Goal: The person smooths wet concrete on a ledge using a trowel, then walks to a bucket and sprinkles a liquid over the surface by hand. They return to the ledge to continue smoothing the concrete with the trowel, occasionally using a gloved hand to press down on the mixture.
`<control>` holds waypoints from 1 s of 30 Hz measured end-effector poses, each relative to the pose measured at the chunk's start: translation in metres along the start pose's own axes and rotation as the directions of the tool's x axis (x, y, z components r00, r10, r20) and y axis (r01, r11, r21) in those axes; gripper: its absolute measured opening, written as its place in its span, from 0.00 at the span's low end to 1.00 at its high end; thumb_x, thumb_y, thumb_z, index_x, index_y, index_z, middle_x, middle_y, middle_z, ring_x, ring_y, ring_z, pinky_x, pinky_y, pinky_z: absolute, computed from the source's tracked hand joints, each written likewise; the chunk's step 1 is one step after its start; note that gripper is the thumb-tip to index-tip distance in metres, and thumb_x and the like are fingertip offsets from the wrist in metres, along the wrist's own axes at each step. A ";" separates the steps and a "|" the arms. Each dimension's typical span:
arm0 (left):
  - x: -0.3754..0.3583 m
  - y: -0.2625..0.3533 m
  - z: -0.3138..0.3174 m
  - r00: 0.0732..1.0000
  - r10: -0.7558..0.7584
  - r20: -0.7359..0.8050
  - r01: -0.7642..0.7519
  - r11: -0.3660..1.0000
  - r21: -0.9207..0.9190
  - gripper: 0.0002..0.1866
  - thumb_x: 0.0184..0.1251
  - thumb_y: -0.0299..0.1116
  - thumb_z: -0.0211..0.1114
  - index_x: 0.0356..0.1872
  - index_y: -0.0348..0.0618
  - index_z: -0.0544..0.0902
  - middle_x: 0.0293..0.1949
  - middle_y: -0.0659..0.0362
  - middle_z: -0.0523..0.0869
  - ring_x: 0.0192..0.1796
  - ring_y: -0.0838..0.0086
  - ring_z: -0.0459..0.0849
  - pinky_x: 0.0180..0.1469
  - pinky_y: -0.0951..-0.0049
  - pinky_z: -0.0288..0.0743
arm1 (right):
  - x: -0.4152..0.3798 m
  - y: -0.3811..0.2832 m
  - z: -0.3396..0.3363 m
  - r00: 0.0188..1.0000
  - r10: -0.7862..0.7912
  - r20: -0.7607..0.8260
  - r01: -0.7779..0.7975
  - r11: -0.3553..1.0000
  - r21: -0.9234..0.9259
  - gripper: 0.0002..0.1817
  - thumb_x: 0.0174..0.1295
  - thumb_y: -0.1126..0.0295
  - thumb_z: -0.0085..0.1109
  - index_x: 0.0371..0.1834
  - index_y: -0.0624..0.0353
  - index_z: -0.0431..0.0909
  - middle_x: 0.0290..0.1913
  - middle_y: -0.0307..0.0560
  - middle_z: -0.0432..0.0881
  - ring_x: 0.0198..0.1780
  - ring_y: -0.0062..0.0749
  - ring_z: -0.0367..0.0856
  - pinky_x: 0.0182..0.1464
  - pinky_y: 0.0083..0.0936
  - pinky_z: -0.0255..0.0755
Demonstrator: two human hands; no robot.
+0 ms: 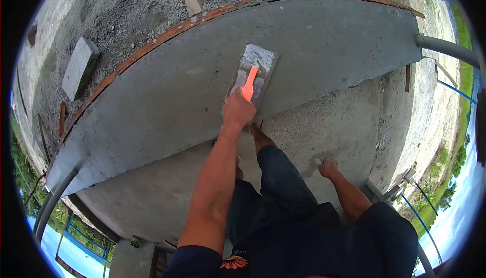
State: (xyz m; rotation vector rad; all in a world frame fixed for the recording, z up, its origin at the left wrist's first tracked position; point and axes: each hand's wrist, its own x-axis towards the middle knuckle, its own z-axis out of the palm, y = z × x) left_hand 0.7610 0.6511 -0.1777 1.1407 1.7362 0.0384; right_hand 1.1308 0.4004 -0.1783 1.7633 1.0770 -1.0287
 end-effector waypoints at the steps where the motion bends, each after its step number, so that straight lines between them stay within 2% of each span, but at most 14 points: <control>1: -0.004 0.009 0.013 0.999 0.022 0.041 -0.023 1.000 0.013 0.20 0.54 0.26 0.56 0.51 0.31 0.75 0.46 0.37 0.82 0.52 0.44 0.79 0.56 0.53 0.73 | 0.003 -0.001 0.004 1.000 0.004 -0.012 -0.004 0.999 0.041 0.25 0.60 0.51 0.51 0.42 0.65 0.83 0.47 0.69 0.80 0.53 0.63 0.77 0.61 0.55 0.61; 3: -0.020 0.023 0.035 0.987 0.035 0.156 -0.043 0.998 0.051 0.22 0.54 0.28 0.59 0.52 0.32 0.74 0.47 0.38 0.82 0.53 0.45 0.80 0.55 0.53 0.73 | 0.006 -0.003 0.006 0.996 -0.050 -0.073 0.055 0.996 0.074 0.25 0.59 0.52 0.52 0.41 0.66 0.82 0.46 0.70 0.80 0.52 0.64 0.77 0.60 0.54 0.63; 5: -0.051 0.030 0.044 0.967 0.071 0.244 -0.072 0.997 -0.004 0.24 0.55 0.31 0.63 0.54 0.33 0.73 0.46 0.37 0.82 0.53 0.44 0.80 0.54 0.53 0.73 | 0.002 -0.007 0.005 0.993 -0.055 -0.107 0.066 0.992 0.105 0.24 0.59 0.53 0.53 0.41 0.67 0.82 0.45 0.71 0.80 0.51 0.65 0.77 0.59 0.53 0.65; 8: -0.088 0.020 0.050 0.936 0.249 0.249 -0.211 0.963 -0.166 0.24 0.54 0.34 0.65 0.53 0.34 0.74 0.44 0.37 0.82 0.51 0.43 0.80 0.52 0.52 0.74 | -0.013 -0.003 0.002 0.996 -0.020 -0.087 0.032 0.990 0.136 0.25 0.59 0.52 0.53 0.42 0.67 0.82 0.44 0.71 0.80 0.51 0.65 0.77 0.57 0.50 0.67; 11: -0.087 -0.001 0.064 0.901 0.336 0.275 -0.244 0.915 -0.321 0.25 0.56 0.34 0.64 0.55 0.33 0.73 0.42 0.35 0.82 0.49 0.42 0.80 0.51 0.51 0.73 | -0.011 0.008 0.012 0.999 -0.036 -0.034 0.041 0.987 0.158 0.27 0.61 0.48 0.53 0.43 0.66 0.82 0.44 0.71 0.80 0.52 0.64 0.77 0.57 0.49 0.68; 14: -0.065 0.005 0.056 0.987 -0.030 0.160 0.040 0.997 -0.064 0.25 0.56 0.32 0.64 0.56 0.35 0.71 0.43 0.36 0.82 0.50 0.41 0.80 0.52 0.50 0.73 | -0.015 0.007 0.017 0.999 -0.031 -0.025 0.034 0.986 0.163 0.29 0.61 0.47 0.52 0.44 0.67 0.82 0.44 0.71 0.80 0.52 0.64 0.77 0.57 0.48 0.68; 18: -0.047 -0.034 0.022 0.991 -0.041 -0.128 0.038 0.999 -0.027 0.23 0.58 0.30 0.61 0.56 0.37 0.71 0.40 0.36 0.83 0.47 0.41 0.81 0.50 0.49 0.74 | -0.004 0.010 0.018 0.996 -0.076 -0.054 0.084 0.984 0.159 0.30 0.61 0.47 0.51 0.43 0.69 0.81 0.44 0.71 0.80 0.51 0.64 0.77 0.56 0.45 0.69; 20: -0.048 -0.065 -0.014 0.949 -0.180 -0.261 0.160 0.983 -0.096 0.18 0.57 0.28 0.60 0.50 0.36 0.73 0.38 0.38 0.84 0.44 0.40 0.81 0.47 0.49 0.75 | 0.004 0.014 0.020 0.990 -0.124 -0.062 0.131 0.984 0.121 0.31 0.61 0.46 0.51 0.43 0.70 0.81 0.44 0.71 0.80 0.51 0.65 0.77 0.56 0.45 0.69; 22: -0.053 -0.123 -0.048 0.858 -0.193 -0.477 0.178 0.981 -0.077 0.17 0.56 0.27 0.60 0.47 0.35 0.73 0.37 0.38 0.83 0.44 0.39 0.81 0.46 0.50 0.75 | 0.027 0.029 0.026 0.972 -0.219 -0.083 0.224 0.974 0.048 0.31 0.61 0.46 0.51 0.42 0.70 0.81 0.43 0.72 0.80 0.51 0.65 0.77 0.55 0.45 0.70; 23: -0.058 -0.161 -0.063 0.798 -0.165 -0.580 0.175 0.984 -0.039 0.16 0.56 0.27 0.60 0.47 0.36 0.74 0.35 0.41 0.84 0.39 0.43 0.83 0.41 0.52 0.77 | 0.033 0.029 0.016 0.971 -0.224 -0.088 0.229 0.972 0.044 0.31 0.61 0.47 0.51 0.42 0.71 0.81 0.43 0.72 0.80 0.51 0.65 0.77 0.54 0.45 0.70; 25: -0.072 -0.219 -0.100 0.707 -0.311 -0.635 0.183 0.948 -0.261 0.15 0.56 0.26 0.61 0.46 0.38 0.75 0.32 0.47 0.83 0.30 0.53 0.84 0.32 0.57 0.77 | 0.030 0.027 0.000 0.967 -0.240 -0.089 0.244 0.969 0.037 0.29 0.61 0.48 0.52 0.40 0.71 0.81 0.43 0.73 0.79 0.50 0.66 0.77 0.52 0.45 0.71; 27: -0.088 -0.255 -0.128 0.672 -0.596 -0.440 0.122 0.675 -0.728 0.14 0.56 0.25 0.61 0.46 0.40 0.75 0.29 0.53 0.82 0.22 0.65 0.82 0.24 0.64 0.76 | 0.010 0.018 -0.024 0.947 -0.239 -0.215 0.277 0.945 0.171 0.27 0.61 0.51 0.52 0.40 0.72 0.80 0.39 0.72 0.80 0.47 0.67 0.78 0.49 0.45 0.73; 28: -0.090 -0.257 -0.141 0.680 -0.620 -0.391 0.009 0.541 -0.841 0.15 0.55 0.22 0.61 0.46 0.40 0.75 0.27 0.59 0.78 0.18 0.77 0.74 0.17 0.73 0.70 | 0.026 0.034 -0.012 0.948 -0.213 -0.236 0.247 0.961 0.126 0.26 0.60 0.54 0.53 0.42 0.74 0.79 0.40 0.73 0.80 0.47 0.68 0.77 0.50 0.47 0.72; 30: -0.085 -0.250 -0.150 0.699 -0.612 -0.370 0.001 0.518 -0.856 0.15 0.54 0.21 0.62 0.45 0.38 0.74 0.26 0.59 0.78 0.17 0.76 0.73 0.17 0.72 0.69 | 0.077 0.091 0.017 0.923 -0.365 -0.117 0.361 0.931 -0.059 0.27 0.59 0.54 0.53 0.43 0.74 0.78 0.46 0.75 0.76 0.50 0.69 0.74 0.53 0.50 0.69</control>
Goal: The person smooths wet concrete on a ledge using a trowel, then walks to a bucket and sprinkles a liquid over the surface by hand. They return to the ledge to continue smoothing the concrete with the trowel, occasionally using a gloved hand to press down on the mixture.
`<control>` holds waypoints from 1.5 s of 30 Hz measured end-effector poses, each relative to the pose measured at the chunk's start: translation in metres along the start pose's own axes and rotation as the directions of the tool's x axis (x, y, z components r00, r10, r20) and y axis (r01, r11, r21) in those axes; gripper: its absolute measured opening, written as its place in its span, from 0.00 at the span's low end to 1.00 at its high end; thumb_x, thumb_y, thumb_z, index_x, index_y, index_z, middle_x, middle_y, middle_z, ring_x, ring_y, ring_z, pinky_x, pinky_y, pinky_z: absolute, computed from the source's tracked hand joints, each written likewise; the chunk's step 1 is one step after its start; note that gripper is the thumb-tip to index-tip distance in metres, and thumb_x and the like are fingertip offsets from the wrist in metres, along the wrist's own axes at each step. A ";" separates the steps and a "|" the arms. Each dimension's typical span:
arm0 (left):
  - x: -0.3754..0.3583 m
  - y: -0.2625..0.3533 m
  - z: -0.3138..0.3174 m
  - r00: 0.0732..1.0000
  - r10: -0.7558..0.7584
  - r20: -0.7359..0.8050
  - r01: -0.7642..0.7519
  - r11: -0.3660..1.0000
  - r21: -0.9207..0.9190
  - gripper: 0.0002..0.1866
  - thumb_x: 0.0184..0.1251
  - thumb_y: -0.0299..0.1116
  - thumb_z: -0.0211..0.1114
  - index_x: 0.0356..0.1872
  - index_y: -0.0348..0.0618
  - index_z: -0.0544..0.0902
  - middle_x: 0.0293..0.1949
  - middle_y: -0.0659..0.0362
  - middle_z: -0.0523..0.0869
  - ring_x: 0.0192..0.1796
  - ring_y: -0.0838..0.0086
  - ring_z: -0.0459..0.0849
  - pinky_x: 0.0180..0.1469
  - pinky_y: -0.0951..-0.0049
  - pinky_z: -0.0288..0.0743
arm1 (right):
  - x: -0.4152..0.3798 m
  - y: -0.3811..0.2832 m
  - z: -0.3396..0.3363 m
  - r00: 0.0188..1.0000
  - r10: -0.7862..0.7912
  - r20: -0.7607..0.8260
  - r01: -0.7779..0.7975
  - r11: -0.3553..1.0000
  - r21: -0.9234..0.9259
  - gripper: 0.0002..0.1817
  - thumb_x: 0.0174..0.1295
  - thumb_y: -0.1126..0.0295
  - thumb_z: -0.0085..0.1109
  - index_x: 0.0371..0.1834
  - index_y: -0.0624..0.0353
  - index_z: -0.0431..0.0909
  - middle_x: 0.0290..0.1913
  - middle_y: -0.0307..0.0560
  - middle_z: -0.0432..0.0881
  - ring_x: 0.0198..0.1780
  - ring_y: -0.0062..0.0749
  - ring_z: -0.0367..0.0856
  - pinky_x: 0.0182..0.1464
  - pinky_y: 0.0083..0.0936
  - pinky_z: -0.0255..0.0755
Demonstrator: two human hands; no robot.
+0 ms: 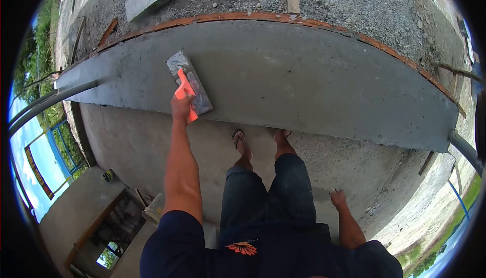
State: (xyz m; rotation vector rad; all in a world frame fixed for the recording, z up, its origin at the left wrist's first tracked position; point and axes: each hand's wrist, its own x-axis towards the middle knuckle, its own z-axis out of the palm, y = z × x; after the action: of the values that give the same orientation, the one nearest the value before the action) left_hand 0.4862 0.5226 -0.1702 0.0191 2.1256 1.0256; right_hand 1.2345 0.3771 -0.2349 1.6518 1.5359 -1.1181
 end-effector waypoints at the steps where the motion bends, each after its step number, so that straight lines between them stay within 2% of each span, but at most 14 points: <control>1: 0.007 -0.005 0.011 0.991 -0.081 0.108 0.087 0.995 -0.049 0.13 0.53 0.22 0.62 0.40 0.36 0.75 0.24 0.59 0.78 0.17 0.76 0.74 0.17 0.71 0.70 | 0.006 0.027 0.008 0.995 -0.071 0.075 0.079 0.990 -0.118 0.26 0.59 0.54 0.53 0.43 0.72 0.79 0.48 0.77 0.75 0.51 0.69 0.73 0.53 0.50 0.69; 4: -0.038 0.002 0.093 0.928 -0.003 0.372 -0.099 0.962 0.255 0.11 0.49 0.24 0.62 0.36 0.35 0.76 0.23 0.53 0.81 0.22 0.65 0.82 0.24 0.64 0.76 | 0.011 0.024 -0.017 0.997 -0.056 0.053 0.060 0.996 -0.065 0.19 0.56 0.57 0.58 0.37 0.66 0.80 0.38 0.65 0.80 0.44 0.57 0.79 0.44 0.42 0.73; 6: -0.075 -0.035 0.150 0.764 0.271 0.586 -0.577 0.695 0.430 0.16 0.47 0.28 0.63 0.40 0.34 0.78 0.31 0.43 0.84 0.36 0.57 0.86 0.40 0.61 0.79 | -0.002 -0.010 -0.048 1.000 0.017 -0.016 -0.016 0.997 0.074 0.15 0.52 0.59 0.64 0.30 0.63 0.79 0.28 0.57 0.82 0.36 0.50 0.83 0.37 0.36 0.74; 9: -0.161 -0.022 0.173 0.583 -0.052 0.811 -0.381 0.864 0.330 0.21 0.46 0.28 0.63 0.46 0.35 0.78 0.44 0.42 0.83 0.48 0.50 0.83 0.49 0.58 0.76 | -0.023 -0.055 -0.094 0.992 -0.052 -0.118 0.050 0.999 -0.018 0.18 0.44 0.63 0.69 0.31 0.67 0.79 0.29 0.58 0.83 0.35 0.50 0.83 0.39 0.37 0.75; 16: -0.232 -0.076 -0.043 0.652 0.236 0.721 -0.499 0.849 0.173 0.20 0.50 0.32 0.60 0.47 0.39 0.77 0.45 0.40 0.82 0.52 0.46 0.79 0.54 0.55 0.72 | -0.061 -0.078 -0.126 0.996 -0.057 -0.072 -0.011 0.711 -0.703 0.13 0.40 0.66 0.65 0.28 0.61 0.82 0.36 0.60 0.84 0.42 0.52 0.83 0.44 0.38 0.77; 18: -0.239 -0.118 -0.153 0.834 0.152 0.531 -0.389 0.843 0.370 0.22 0.49 0.34 0.61 0.49 0.40 0.76 0.47 0.40 0.81 0.52 0.45 0.78 0.56 0.54 0.71 | -0.104 -0.115 -0.113 0.994 -0.016 -0.109 -0.066 0.703 -0.708 0.16 0.40 0.66 0.67 0.34 0.61 0.84 0.38 0.58 0.84 0.45 0.52 0.83 0.50 0.33 0.77; 20: -0.243 -0.205 -0.257 0.965 0.141 0.221 -0.234 0.845 0.480 0.21 0.51 0.36 0.60 0.48 0.40 0.76 0.48 0.41 0.81 0.53 0.45 0.78 0.57 0.52 0.71 | -0.100 -0.135 -0.085 0.984 0.077 0.160 0.121 0.368 -0.922 0.20 0.41 0.67 0.67 0.41 0.60 0.84 0.47 0.55 0.83 0.52 0.49 0.81 0.54 0.34 0.76; 22: -0.277 -0.258 -0.375 0.997 0.076 -0.009 -0.063 0.883 0.465 0.20 0.49 0.36 0.64 0.44 0.39 0.77 0.44 0.43 0.83 0.50 0.46 0.80 0.53 0.53 0.74 | -0.121 -0.192 -0.058 0.939 0.266 0.219 0.069 0.479 -0.875 0.24 0.44 0.68 0.66 0.49 0.57 0.82 0.54 0.52 0.81 0.58 0.47 0.78 0.56 0.38 0.74; 28: -0.430 -0.425 -0.603 0.764 -0.199 -0.614 0.282 0.959 0.040 0.12 0.47 0.24 0.63 0.37 0.36 0.77 0.28 0.50 0.83 0.31 0.57 0.85 0.33 0.60 0.78 | -0.145 -0.379 0.003 0.939 -0.316 0.137 0.280 0.465 -0.840 0.14 0.43 0.69 0.68 0.32 0.66 0.85 0.38 0.62 0.84 0.43 0.49 0.85 0.44 0.39 0.78; 32: -0.505 -0.489 -0.631 0.493 -0.254 -0.832 0.269 0.954 -0.132 0.11 0.47 0.23 0.62 0.35 0.36 0.76 0.24 0.53 0.82 0.23 0.63 0.84 0.24 0.63 0.77 | -0.173 -0.510 0.024 0.928 -0.344 0.141 0.275 0.380 -0.883 0.19 0.48 0.65 0.67 0.40 0.66 0.83 0.45 0.61 0.83 0.49 0.50 0.82 0.46 0.38 0.77; 37: -0.558 -0.594 -0.555 0.415 -0.473 -0.777 0.576 0.798 -0.178 0.15 0.45 0.27 0.63 0.37 0.32 0.77 0.30 0.45 0.84 0.33 0.53 0.87 0.34 0.58 0.80 | -0.155 -0.643 0.071 0.946 -0.293 0.138 0.207 0.220 -0.953 0.30 0.58 0.47 0.61 0.51 0.63 0.80 0.54 0.57 0.80 0.55 0.50 0.79 0.54 0.39 0.72; 40: -0.582 -0.578 -0.506 0.347 -0.872 -0.347 0.781 0.473 -0.407 0.24 0.39 0.32 0.71 0.41 0.30 0.79 0.37 0.43 0.85 0.43 0.51 0.86 0.42 0.58 0.81 | -0.114 -0.725 0.112 0.908 -0.361 0.215 0.323 0.273 -0.906 0.27 0.55 0.57 0.65 0.57 0.58 0.75 0.47 0.53 0.83 0.52 0.44 0.81 0.46 0.38 0.75; 43: -0.600 -0.540 -0.477 0.335 -0.926 -0.176 0.822 0.378 -0.426 0.23 0.39 0.32 0.74 0.39 0.31 0.79 0.34 0.45 0.85 0.39 0.55 0.86 0.38 0.59 0.81 | -0.147 -0.862 0.205 0.770 -0.013 0.638 0.290 -0.883 -0.369 0.22 0.58 0.63 0.60 0.58 0.47 0.75 0.47 0.45 0.84 0.50 0.39 0.83 0.44 0.36 0.75; 45: -0.603 -0.517 -0.476 0.266 -0.961 -0.078 0.804 0.266 -0.532 0.21 0.40 0.31 0.73 0.38 0.31 0.80 0.32 0.47 0.85 0.35 0.57 0.86 0.35 0.60 0.80 | -0.142 -0.949 0.262 0.612 -0.108 0.783 0.204 -0.936 -0.288 0.19 0.58 0.66 0.57 0.55 0.42 0.77 0.43 0.42 0.85 0.48 0.37 0.84 0.43 0.34 0.76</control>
State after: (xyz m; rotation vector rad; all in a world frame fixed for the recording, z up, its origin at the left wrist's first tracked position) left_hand 0.7618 -0.3352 0.0440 -1.6139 1.6540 0.6655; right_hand 0.2596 0.2118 -0.1261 -1.0615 1.8456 0.7078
